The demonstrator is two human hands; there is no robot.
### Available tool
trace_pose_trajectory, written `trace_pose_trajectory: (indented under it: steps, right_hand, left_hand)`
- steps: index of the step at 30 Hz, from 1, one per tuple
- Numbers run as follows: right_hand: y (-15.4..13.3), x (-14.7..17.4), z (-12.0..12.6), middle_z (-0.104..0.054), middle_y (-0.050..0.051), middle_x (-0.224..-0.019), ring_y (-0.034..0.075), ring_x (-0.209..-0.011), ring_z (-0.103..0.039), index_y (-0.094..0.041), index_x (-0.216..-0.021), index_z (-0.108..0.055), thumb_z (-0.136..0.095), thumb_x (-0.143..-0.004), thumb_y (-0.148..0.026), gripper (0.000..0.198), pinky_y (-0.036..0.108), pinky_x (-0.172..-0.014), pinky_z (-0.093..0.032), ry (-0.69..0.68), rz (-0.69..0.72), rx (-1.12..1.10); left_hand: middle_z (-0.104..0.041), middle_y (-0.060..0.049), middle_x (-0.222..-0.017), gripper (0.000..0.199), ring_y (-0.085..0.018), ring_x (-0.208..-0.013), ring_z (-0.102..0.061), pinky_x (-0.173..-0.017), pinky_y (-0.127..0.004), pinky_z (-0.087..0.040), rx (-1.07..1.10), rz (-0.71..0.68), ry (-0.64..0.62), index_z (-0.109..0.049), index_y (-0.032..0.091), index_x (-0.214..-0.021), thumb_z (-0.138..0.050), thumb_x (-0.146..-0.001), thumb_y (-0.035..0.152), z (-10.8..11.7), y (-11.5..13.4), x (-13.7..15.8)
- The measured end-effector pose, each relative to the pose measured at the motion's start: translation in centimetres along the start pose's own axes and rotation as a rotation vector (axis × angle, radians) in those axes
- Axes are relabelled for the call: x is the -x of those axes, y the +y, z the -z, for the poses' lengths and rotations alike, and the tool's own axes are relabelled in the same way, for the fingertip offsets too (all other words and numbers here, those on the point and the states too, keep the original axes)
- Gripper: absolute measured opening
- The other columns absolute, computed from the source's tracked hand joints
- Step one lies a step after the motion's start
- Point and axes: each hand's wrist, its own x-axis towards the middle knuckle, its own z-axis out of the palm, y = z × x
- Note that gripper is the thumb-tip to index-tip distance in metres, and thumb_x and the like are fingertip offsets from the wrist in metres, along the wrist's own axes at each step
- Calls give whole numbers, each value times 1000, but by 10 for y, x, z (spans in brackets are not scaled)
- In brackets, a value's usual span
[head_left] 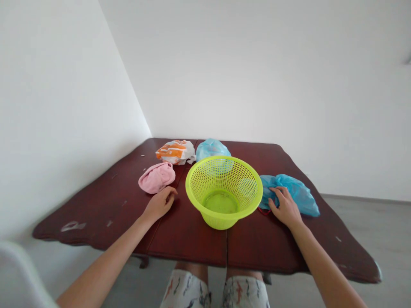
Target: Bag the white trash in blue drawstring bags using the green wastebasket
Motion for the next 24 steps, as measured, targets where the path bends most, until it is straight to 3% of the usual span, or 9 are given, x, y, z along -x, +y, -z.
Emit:
trace_pose_trajectory:
  steps: [4,8,13,17,20,24]
  right_hand:
    - [10,-4,-11,-68,22,-162,43,-146,-72,-22,-153,-74,-66,-105,-46,53,62,-125,-61,-44,18,-12]
    - [21,-1,-15,-69,16,-169,38,-145,-75,-25,-121,-79,-61,-98,-27,29,56,-125,-62,-41,-3,-119]
    - [26,1,-11,-76,13,-154,33,-135,-77,-28,-103,-69,-52,-95,-17,21,51,-118,-63,30,-57,-156]
    - [22,0,-3,-78,15,-130,35,-118,-78,-25,-120,-72,-51,-100,-23,29,53,-109,-63,83,-98,-156]
    - [16,-1,2,-80,12,-125,34,-114,-78,-25,-132,-76,-50,-110,-32,35,52,-107,-62,41,-71,-174]
    - [8,-3,3,-81,9,-110,33,-104,-79,-28,-103,-81,-60,-115,-57,38,48,-99,-62,-33,-39,-188]
  left_hand:
    - [-85,-6,-109,21,-29,-91,-79,-84,-43,-62,-5,12,-20,-73,28,-114,-53,-110,35,-1,0,-1]
    - [-85,-5,-109,19,-29,-95,-80,-86,-43,-61,-14,20,-53,-73,29,-113,-55,-110,33,-3,-1,-2]
    - [-85,-7,-111,17,-32,-105,-81,-95,-46,-62,-27,7,-78,-70,28,-110,-54,-111,33,-5,-2,-6]
    - [-85,-10,-114,19,-34,-108,-81,-97,-49,-63,-31,-1,-80,-70,28,-112,-53,-112,36,-5,0,-6]
    - [-86,-10,-115,20,-35,-108,-82,-98,-50,-64,-16,-17,-116,-73,27,-112,-55,-110,35,-2,6,-13]
    - [-87,-11,-120,22,-33,-116,-82,-106,-49,-66,19,-36,-166,-78,24,-122,-62,-109,30,3,28,-52]
